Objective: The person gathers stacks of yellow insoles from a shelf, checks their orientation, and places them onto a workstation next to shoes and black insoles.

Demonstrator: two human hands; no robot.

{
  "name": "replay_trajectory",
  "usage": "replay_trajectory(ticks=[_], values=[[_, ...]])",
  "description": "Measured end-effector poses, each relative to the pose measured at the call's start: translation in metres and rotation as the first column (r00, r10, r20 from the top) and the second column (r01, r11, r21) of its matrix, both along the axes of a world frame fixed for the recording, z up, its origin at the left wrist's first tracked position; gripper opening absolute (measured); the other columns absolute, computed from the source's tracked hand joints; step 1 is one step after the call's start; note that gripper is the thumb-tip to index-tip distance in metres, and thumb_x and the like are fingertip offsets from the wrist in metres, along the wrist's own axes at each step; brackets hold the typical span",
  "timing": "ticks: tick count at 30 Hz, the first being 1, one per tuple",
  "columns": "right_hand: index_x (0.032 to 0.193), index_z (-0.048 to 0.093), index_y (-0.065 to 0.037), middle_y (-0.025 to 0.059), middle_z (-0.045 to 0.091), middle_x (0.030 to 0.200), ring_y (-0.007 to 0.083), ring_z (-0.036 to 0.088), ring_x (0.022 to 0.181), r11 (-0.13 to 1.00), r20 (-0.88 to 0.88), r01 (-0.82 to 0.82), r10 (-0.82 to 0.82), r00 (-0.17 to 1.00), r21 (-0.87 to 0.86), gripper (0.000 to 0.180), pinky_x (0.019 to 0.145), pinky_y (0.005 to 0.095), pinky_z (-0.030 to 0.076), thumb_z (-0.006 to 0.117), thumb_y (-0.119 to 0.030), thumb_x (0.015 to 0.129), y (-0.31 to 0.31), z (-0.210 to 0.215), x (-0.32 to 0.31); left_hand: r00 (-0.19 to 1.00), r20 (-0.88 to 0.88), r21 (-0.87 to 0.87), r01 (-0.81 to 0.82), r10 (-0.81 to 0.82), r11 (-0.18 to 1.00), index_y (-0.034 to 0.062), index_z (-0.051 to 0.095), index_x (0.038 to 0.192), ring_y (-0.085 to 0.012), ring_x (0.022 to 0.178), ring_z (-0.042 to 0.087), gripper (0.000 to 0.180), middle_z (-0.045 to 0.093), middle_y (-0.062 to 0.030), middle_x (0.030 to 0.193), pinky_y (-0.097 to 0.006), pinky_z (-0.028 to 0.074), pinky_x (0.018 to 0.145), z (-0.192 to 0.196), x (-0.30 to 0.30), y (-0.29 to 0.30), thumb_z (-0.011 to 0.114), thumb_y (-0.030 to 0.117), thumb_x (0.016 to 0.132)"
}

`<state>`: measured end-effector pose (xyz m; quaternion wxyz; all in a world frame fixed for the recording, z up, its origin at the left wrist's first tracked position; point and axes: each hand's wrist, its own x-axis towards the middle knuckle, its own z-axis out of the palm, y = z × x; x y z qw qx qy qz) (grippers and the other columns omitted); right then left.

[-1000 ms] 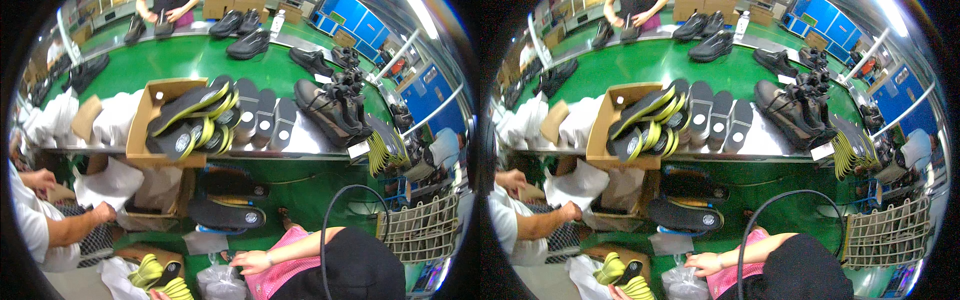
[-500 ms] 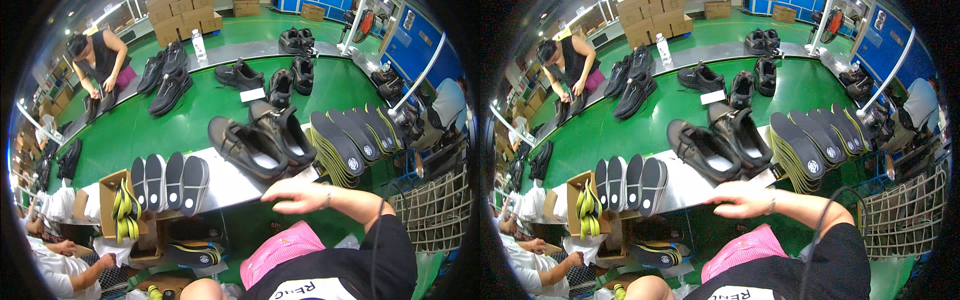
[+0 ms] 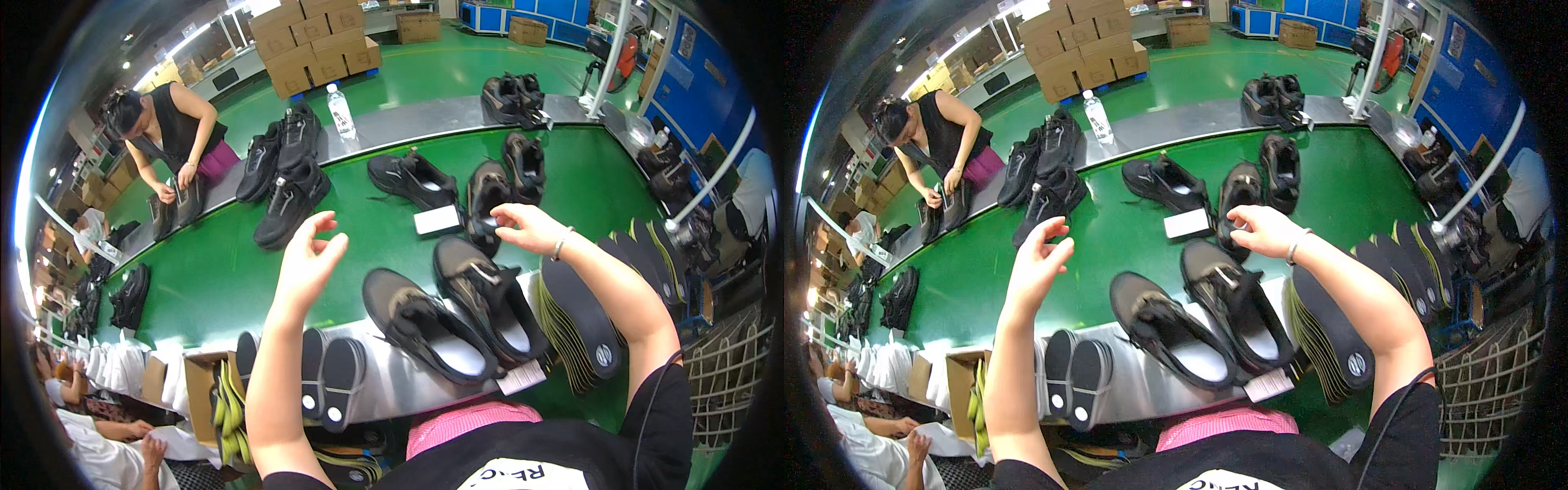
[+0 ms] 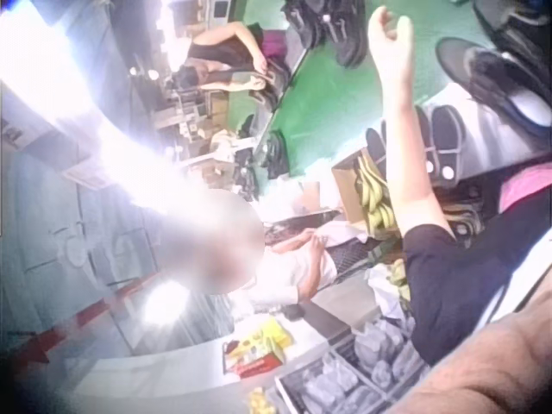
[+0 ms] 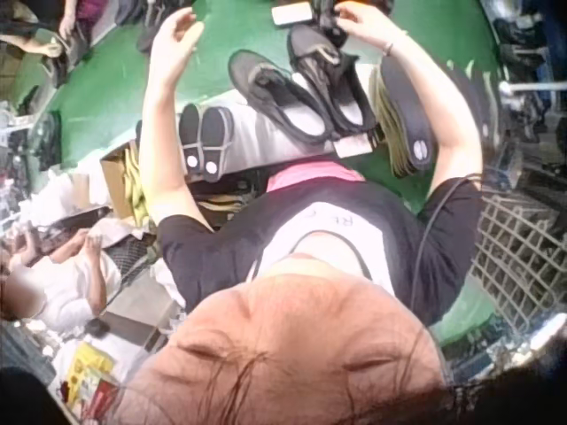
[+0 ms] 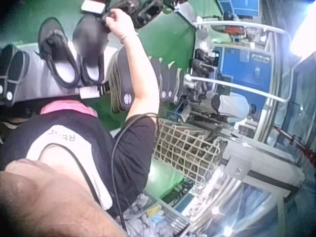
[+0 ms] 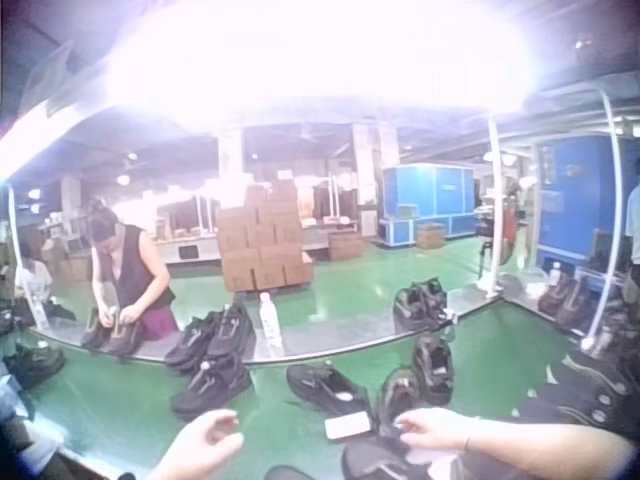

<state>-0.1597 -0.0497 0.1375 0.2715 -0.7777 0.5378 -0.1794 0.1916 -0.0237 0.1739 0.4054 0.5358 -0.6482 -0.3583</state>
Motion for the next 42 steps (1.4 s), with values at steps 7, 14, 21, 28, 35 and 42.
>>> replay_trajectory(ticks=[7, 14, 21, 28, 35, 42], values=[[0.097, 0.055, -0.004, 0.0136, 0.057, 0.097, 0.0295, 0.052, 0.095, 0.994, -0.512, -0.055, -0.002, 0.859, -0.097, 0.033, 0.079, 0.0417, 0.044, 0.056, -0.017, 0.067, -0.158, -0.066, 0.069, 0.774, 0.581, -0.052, -0.273, 0.251, 0.961, -0.0015, 0.040, 0.120, -0.0312, 0.109, 0.046, 0.058, 0.047, -0.0215, 0.117, -0.036, 0.036, 0.092, -0.101, 0.107, -0.218, 0.057, 0.024, 0.071], [0.092, 0.060, -0.012, 0.0042, 0.056, 0.098, 0.0234, 0.048, 0.098, 0.976, -0.690, -0.213, 0.122, 0.713, -0.047, 0.026, 0.077, 0.0409, 0.042, 0.058, -0.014, 0.067, -0.216, -0.143, 0.051, 0.717, 0.672, 0.030, -0.278, 0.187, 0.960, 0.0005, 0.018, 0.131, -0.0330, 0.116, 0.038, 0.080, 0.034, -0.0210, 0.129, -0.036, 0.032, 0.096, -0.193, 0.129, -0.332, 0.063, 0.021, 0.068], [0.084, 0.058, -0.009, 0.0069, 0.057, 0.089, 0.0283, 0.054, 0.084, 0.970, -0.413, -0.213, 0.146, 0.899, -0.121, 0.027, 0.069, 0.0372, 0.047, 0.066, -0.024, 0.063, -0.228, -0.137, 0.032, 0.428, 0.860, -0.069, -0.442, 0.278, 0.895, 0.0038, 0.054, 0.097, -0.0318, 0.087, 0.056, 0.045, 0.052, -0.0131, 0.099, -0.040, 0.047, 0.072, -0.189, 0.085, -0.326, 0.072, 0.028, 0.063], [0.078, 0.054, -0.004, 0.0144, 0.056, 0.081, 0.0334, 0.055, 0.076, 0.923, -0.270, 0.128, -0.236, 0.933, -0.363, 0.030, 0.069, 0.0406, 0.045, 0.066, -0.028, 0.063, -0.284, -0.098, -0.020, 0.663, 0.749, -0.254, 0.274, 0.010, 0.928, 0.0045, 0.052, 0.090, -0.0351, 0.070, 0.055, 0.033, 0.049, -0.0131, 0.095, -0.041, 0.045, 0.059, -0.120, -0.033, -0.292, 0.069, 0.020, 0.066], [0.088, 0.061, -0.004, 0.0177, 0.055, 0.097, 0.0316, 0.057, 0.087, 0.842, -0.334, 0.332, -0.486, 0.808, -0.424, 0.026, 0.074, 0.0385, 0.048, 0.065, -0.018, 0.066, -0.411, -0.065, -0.025, 0.619, 0.784, -0.406, 0.445, 0.054, 0.798, 0.0025, 0.048, 0.101, -0.0354, 0.088, 0.052, 0.037, 0.046, -0.0138, 0.107, -0.041, 0.045, 0.070, -0.112, -0.123, -0.455, 0.064, 0.014, 0.070], [0.135, 0.013, -0.011, 0.0280, -0.006, 0.137, 0.0386, 0.026, 0.123, 0.883, 0.061, 0.414, -0.412, 0.909, -0.221, 0.087, 0.099, 0.0329, 0.029, 0.061, -0.007, 0.063, -0.420, -0.159, -0.050, 0.766, 0.570, 0.084, 0.305, -0.297, 0.949, 0.0078, 0.032, 0.130, -0.0343, 0.123, 0.028, 0.064, 0.024, -0.0243, 0.133, -0.036, 0.026, 0.100, -0.221, -0.167, -0.511, 0.059, 0.031, 0.076]])
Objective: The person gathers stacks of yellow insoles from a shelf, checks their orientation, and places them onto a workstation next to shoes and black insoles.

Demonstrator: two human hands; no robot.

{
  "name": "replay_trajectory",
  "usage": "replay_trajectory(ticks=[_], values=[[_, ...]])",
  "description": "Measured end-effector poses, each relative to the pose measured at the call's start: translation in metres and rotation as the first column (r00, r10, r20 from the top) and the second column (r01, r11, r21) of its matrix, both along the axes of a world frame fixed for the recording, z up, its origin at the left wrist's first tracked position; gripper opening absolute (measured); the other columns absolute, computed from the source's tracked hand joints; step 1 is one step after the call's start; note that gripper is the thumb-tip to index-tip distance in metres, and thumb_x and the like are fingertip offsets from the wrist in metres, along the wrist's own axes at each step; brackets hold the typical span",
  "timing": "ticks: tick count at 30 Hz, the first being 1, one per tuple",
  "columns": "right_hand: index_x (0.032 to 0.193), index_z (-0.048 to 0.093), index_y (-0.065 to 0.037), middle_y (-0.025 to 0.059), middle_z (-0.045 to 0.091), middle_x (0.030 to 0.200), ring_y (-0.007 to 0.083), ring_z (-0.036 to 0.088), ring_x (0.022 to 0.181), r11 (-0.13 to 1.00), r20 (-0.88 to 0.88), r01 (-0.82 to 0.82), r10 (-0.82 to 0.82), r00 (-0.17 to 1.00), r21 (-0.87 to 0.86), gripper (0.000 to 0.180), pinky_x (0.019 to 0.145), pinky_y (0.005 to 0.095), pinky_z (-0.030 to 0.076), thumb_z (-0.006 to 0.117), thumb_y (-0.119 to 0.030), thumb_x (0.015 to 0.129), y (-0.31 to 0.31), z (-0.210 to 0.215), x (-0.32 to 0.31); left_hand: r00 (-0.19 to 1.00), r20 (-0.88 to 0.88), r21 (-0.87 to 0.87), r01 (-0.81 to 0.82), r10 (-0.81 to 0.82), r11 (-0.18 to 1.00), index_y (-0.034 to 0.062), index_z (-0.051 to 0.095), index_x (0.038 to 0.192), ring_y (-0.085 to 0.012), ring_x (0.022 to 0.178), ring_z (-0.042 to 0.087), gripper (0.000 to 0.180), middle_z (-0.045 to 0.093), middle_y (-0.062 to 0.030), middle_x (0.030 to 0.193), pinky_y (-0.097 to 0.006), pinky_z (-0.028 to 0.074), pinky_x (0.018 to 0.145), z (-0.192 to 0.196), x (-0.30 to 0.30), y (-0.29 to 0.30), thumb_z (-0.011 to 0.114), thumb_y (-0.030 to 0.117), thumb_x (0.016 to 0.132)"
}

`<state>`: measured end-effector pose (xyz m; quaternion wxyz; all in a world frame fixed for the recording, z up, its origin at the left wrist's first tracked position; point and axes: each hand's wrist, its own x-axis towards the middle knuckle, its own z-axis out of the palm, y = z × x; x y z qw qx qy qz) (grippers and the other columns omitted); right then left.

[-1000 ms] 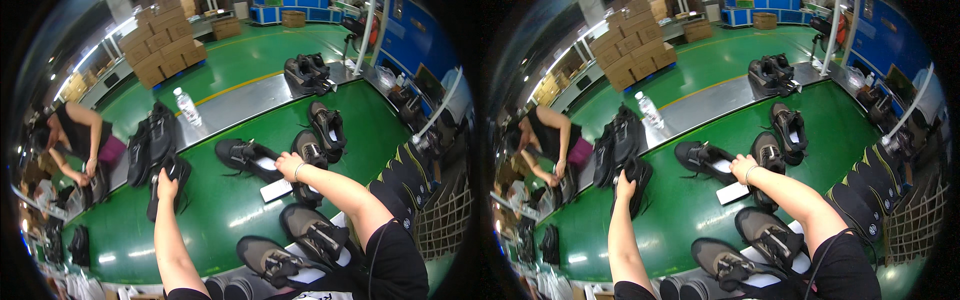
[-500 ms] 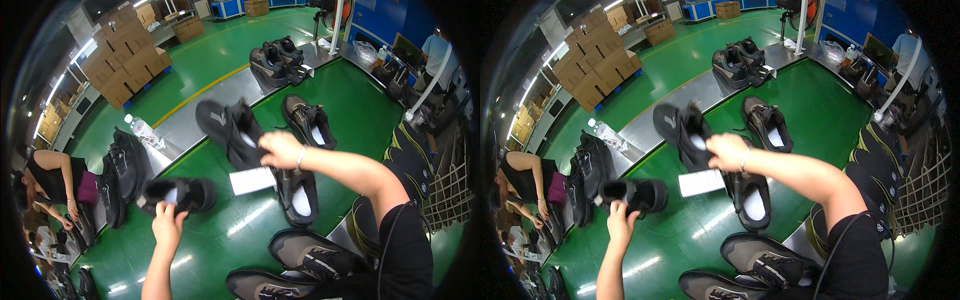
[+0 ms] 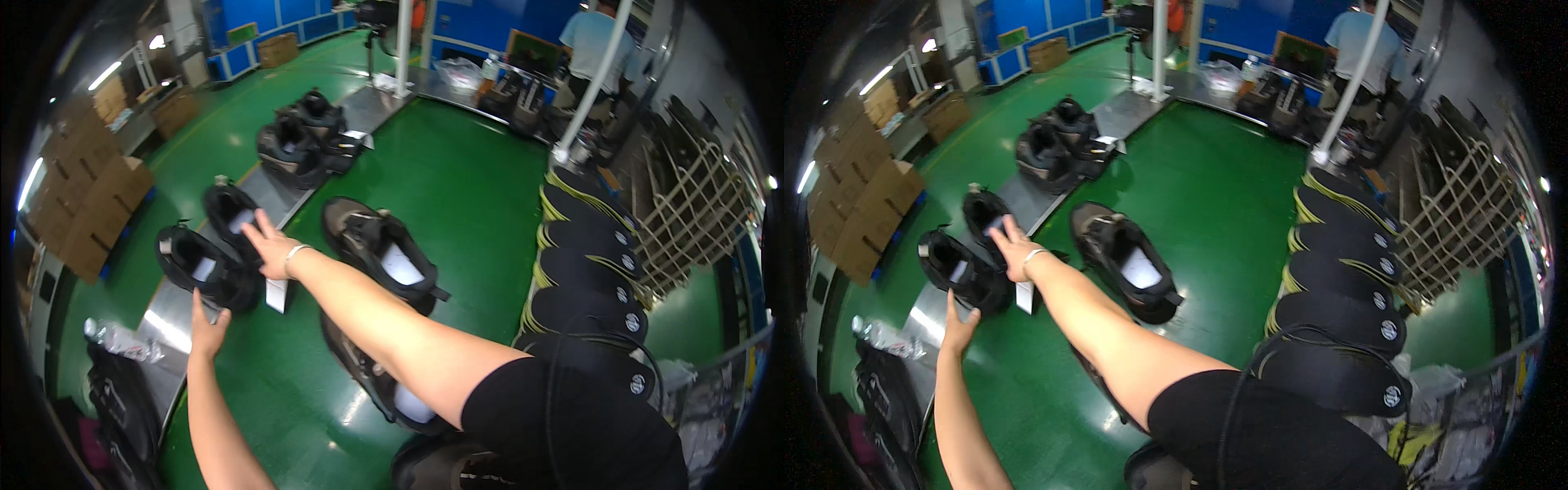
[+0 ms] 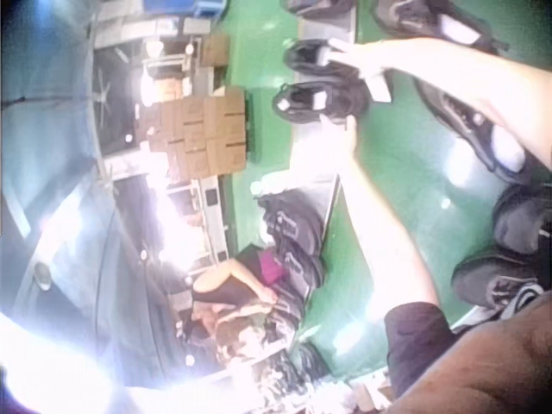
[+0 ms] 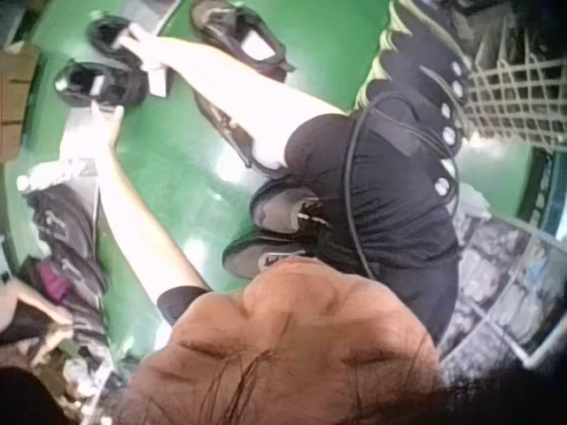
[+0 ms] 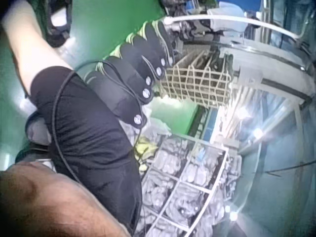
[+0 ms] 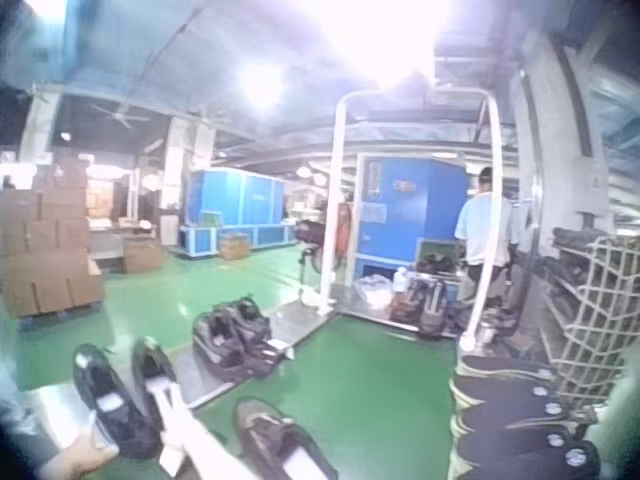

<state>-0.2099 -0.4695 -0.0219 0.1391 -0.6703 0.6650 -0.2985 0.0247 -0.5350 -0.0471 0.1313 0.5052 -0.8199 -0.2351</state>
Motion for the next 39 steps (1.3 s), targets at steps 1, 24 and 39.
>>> replay_trajectory(ticks=[1, 24, 39], values=[[0.135, 0.013, -0.012, 0.0283, -0.006, 0.136, 0.0380, 0.029, 0.121, 0.996, 0.085, -0.042, 0.035, 0.996, 0.082, 0.087, 0.098, 0.0326, 0.032, 0.061, -0.007, 0.063, 0.001, -0.007, -0.013, 0.991, 0.103, -0.006, -0.084, 0.084, 0.996, 0.0076, 0.032, 0.130, -0.0331, 0.122, 0.030, 0.066, 0.027, -0.0235, 0.132, -0.035, 0.026, 0.099, -0.008, -0.016, 0.001, 0.057, 0.038, 0.077], [0.088, 0.060, -0.005, 0.0109, 0.060, 0.090, 0.0296, 0.055, 0.088, 0.953, -0.216, 0.232, -0.189, 0.958, 0.196, 0.022, 0.079, 0.0374, 0.044, 0.055, -0.020, 0.072, 0.551, 0.103, -0.132, 0.970, -0.222, 0.616, 0.062, 0.098, 0.786, 0.0060, 0.034, 0.127, -0.0222, 0.103, 0.048, 0.048, 0.041, -0.0137, 0.123, -0.030, 0.041, 0.079, 0.135, 0.093, 0.370, 0.049, 0.025, 0.086], [0.112, 0.048, -0.007, 0.0188, 0.043, 0.118, 0.0330, 0.040, 0.110, 0.980, -0.190, 0.030, 0.009, 0.982, 0.198, 0.057, 0.087, 0.0419, 0.033, 0.057, -0.046, 0.071, 0.641, 0.074, -0.143, 0.995, -0.050, -0.275, -0.097, 0.086, 0.957, 0.0008, 0.050, 0.110, -0.0254, 0.098, 0.047, 0.033, 0.050, -0.0126, 0.106, -0.033, 0.036, 0.086, 0.138, -0.039, 0.611, 0.055, 0.005, 0.077]])
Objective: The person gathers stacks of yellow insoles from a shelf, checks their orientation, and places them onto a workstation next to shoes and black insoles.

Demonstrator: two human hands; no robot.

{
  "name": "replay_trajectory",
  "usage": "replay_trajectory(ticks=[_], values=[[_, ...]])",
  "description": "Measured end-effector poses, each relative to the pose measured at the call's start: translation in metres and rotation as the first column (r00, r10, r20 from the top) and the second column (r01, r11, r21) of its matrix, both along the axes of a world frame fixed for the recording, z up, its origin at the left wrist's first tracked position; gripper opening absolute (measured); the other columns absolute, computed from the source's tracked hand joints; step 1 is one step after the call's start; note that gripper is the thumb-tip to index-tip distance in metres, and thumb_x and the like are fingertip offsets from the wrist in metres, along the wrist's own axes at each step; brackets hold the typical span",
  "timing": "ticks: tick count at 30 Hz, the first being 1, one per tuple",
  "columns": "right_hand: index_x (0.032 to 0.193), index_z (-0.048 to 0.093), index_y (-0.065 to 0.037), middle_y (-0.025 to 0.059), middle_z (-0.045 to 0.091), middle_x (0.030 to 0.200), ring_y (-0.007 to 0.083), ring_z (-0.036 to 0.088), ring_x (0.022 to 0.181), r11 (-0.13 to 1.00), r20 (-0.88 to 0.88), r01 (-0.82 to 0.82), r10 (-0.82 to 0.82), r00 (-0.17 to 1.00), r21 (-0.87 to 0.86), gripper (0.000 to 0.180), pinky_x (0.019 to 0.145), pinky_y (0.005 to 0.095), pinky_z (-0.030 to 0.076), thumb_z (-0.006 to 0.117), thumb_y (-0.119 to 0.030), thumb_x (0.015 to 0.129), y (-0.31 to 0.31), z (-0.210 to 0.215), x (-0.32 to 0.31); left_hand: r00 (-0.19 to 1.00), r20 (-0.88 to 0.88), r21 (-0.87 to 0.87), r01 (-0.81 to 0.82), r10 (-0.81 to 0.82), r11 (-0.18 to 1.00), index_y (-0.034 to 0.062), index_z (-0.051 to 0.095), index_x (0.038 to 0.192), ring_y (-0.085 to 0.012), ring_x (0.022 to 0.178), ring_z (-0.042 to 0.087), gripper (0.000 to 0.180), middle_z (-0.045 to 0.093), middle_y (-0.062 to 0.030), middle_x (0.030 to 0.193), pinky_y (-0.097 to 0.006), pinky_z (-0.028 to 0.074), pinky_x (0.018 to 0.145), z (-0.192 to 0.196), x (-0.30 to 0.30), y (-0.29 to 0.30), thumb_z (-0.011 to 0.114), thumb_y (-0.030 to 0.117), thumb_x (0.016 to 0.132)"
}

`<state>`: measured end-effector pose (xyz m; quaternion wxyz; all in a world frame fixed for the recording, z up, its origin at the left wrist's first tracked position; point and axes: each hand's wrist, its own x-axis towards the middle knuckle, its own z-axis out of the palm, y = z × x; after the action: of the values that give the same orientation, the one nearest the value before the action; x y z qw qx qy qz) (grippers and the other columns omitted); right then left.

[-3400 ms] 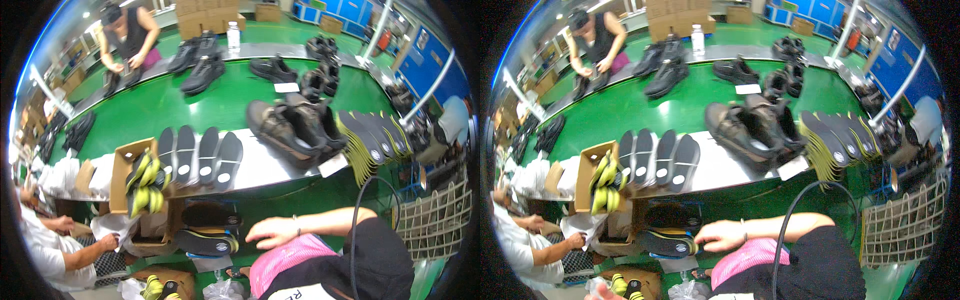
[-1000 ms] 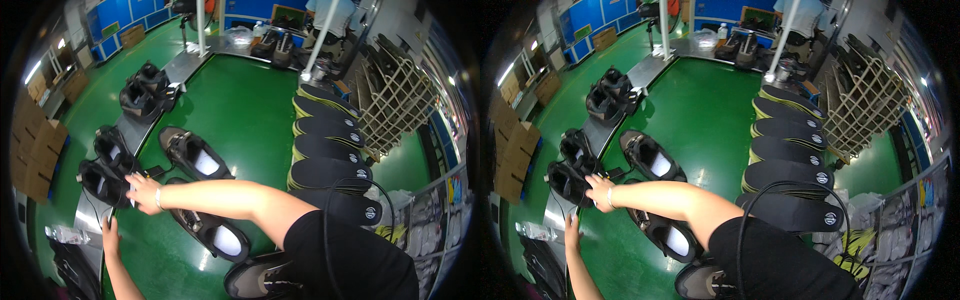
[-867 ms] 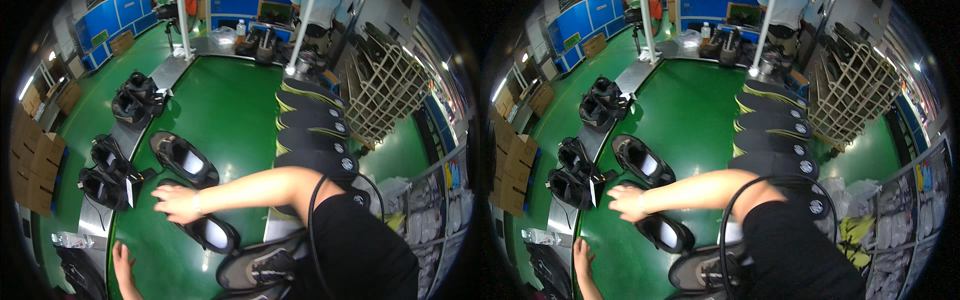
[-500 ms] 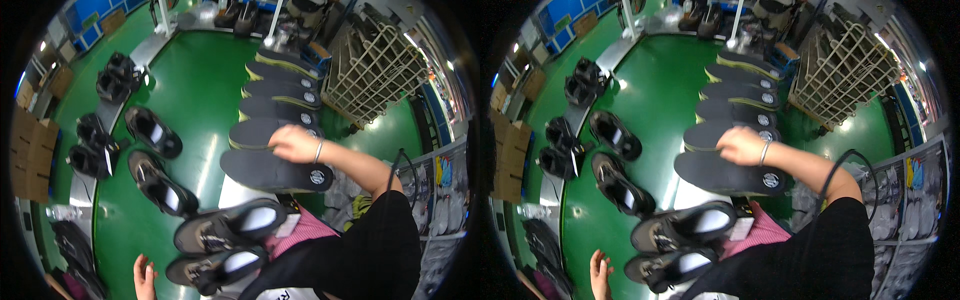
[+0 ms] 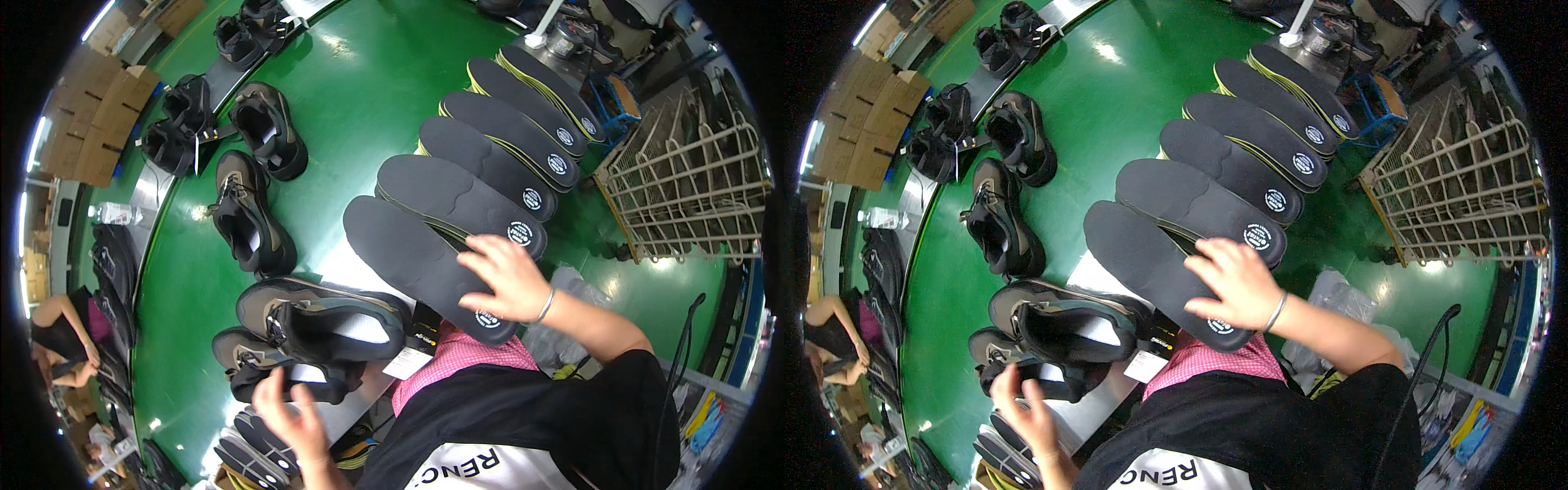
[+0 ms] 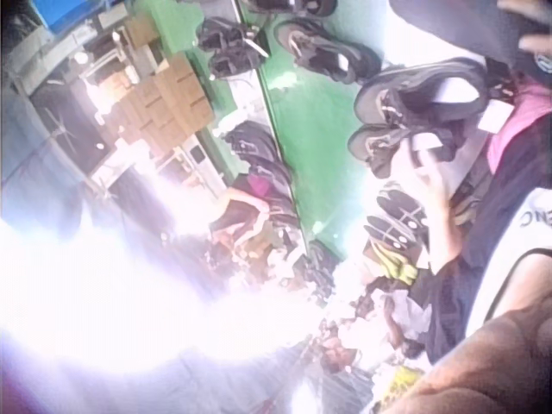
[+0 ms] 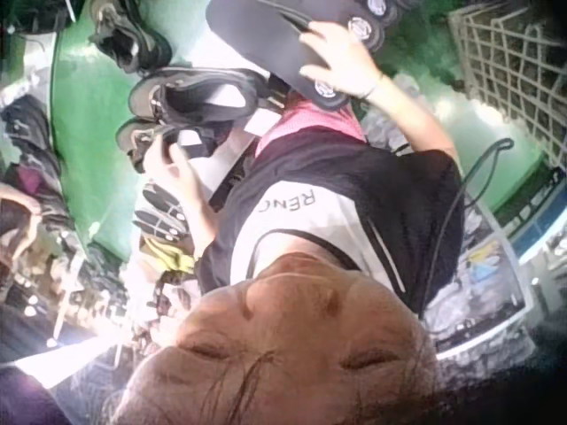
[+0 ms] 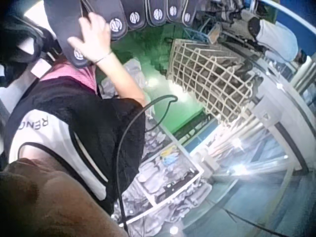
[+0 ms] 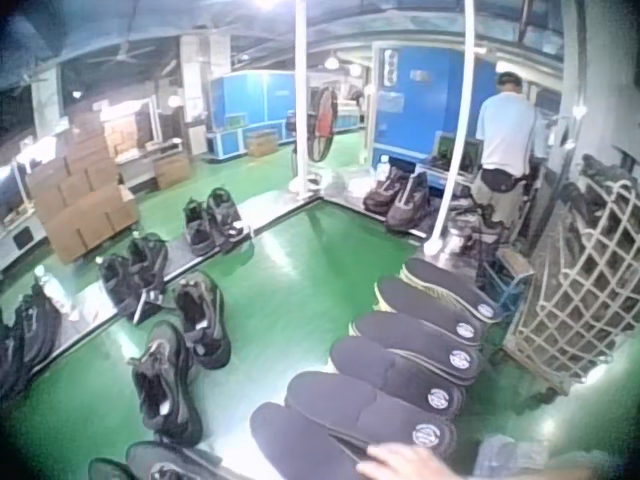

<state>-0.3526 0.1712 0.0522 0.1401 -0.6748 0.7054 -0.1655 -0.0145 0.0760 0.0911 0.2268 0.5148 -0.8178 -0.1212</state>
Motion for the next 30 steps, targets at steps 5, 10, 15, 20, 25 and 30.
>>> replay_trajectory(ticks=[5, 10, 15, 20, 25, 30], values=[[0.119, 0.044, -0.010, 0.0288, 0.025, 0.128, 0.0390, 0.034, 0.113, 0.991, -0.061, -0.039, 0.047, 0.997, 0.125, 0.077, 0.087, 0.0429, 0.033, 0.063, -0.056, 0.060, 0.010, -0.004, 0.026, 0.988, 0.112, 0.227, -0.128, 0.105, 0.965, 0.0071, 0.039, 0.124, -0.0339, 0.104, 0.041, 0.060, 0.036, -0.0216, 0.115, -0.038, 0.034, 0.089, -0.041, -0.058, 0.027, 0.065, 0.019, 0.071], [0.118, 0.045, -0.009, 0.0324, 0.021, 0.129, 0.0405, 0.034, 0.114, 0.967, -0.024, -0.113, 0.122, 0.992, 0.230, 0.070, 0.086, 0.0432, 0.035, 0.068, -0.038, 0.059, 0.007, 0.002, 0.018, 0.961, 0.165, 0.098, -0.239, 0.221, 0.966, 0.0053, 0.043, 0.115, -0.0365, 0.101, 0.042, 0.052, 0.038, -0.0211, 0.110, -0.040, 0.037, 0.086, -0.053, -0.073, 0.031, 0.065, 0.021, 0.072], [0.112, 0.048, -0.008, 0.0215, 0.040, 0.120, 0.0369, 0.036, 0.113, 0.997, -0.016, -0.071, 0.071, 0.997, -0.020, 0.063, 0.089, 0.0452, 0.031, 0.057, -0.052, 0.068, 0.000, 0.008, -0.018, 0.942, 0.181, 0.022, -0.289, 0.281, 0.957, 0.0042, 0.044, 0.109, -0.0380, 0.099, 0.044, 0.041, 0.039, -0.0211, 0.110, -0.040, 0.039, 0.084, -0.062, -0.062, 0.037, 0.057, 0.008, 0.070], [0.121, 0.040, -0.011, 0.0223, 0.032, 0.125, 0.0352, 0.032, 0.115, 0.972, -0.214, 0.227, -0.208, 0.954, 0.065, 0.074, 0.083, 0.0444, 0.035, 0.066, -0.044, 0.060, -0.008, -0.023, -0.057, 0.923, 0.200, 0.043, -0.345, 0.330, 0.938, 0.0043, 0.046, 0.109, -0.0370, 0.099, 0.044, 0.039, 0.040, -0.0192, 0.112, -0.039, 0.039, 0.084, -0.056, -0.038, 0.053, 0.055, 0.004, 0.071], [0.113, 0.049, -0.007, 0.0271, 0.041, 0.118, 0.0352, 0.041, 0.109, 0.963, 0.415, 0.246, -0.268, 0.870, 0.106, 0.064, 0.095, 0.0376, 0.033, 0.067, -0.025, 0.054, -0.009, -0.030, -0.095, 0.962, 0.112, -0.184, -0.227, 0.250, 0.956, 0.0004, 0.052, 0.104, -0.0312, 0.099, 0.046, 0.031, 0.047, -0.0170, 0.107, -0.037, 0.036, 0.085, -0.022, -0.058, 0.049, 0.055, 0.003, 0.074], [0.120, 0.039, 0.004, 0.0123, 0.052, 0.108, 0.0152, 0.052, 0.094, 0.934, 0.914, 0.119, -0.356, 0.196, 0.338, 0.064, 0.083, 0.0278, 0.043, 0.068, -0.018, 0.068, -0.010, -0.019, -0.124, 0.681, -0.643, 0.586, 0.143, 0.351, 0.798, 0.0032, 0.033, 0.124, -0.0174, 0.096, 0.047, 0.051, 0.045, -0.0114, 0.110, -0.028, 0.041, 0.082, -0.014, -0.128, 0.056, 0.055, 0.005, 0.078]])
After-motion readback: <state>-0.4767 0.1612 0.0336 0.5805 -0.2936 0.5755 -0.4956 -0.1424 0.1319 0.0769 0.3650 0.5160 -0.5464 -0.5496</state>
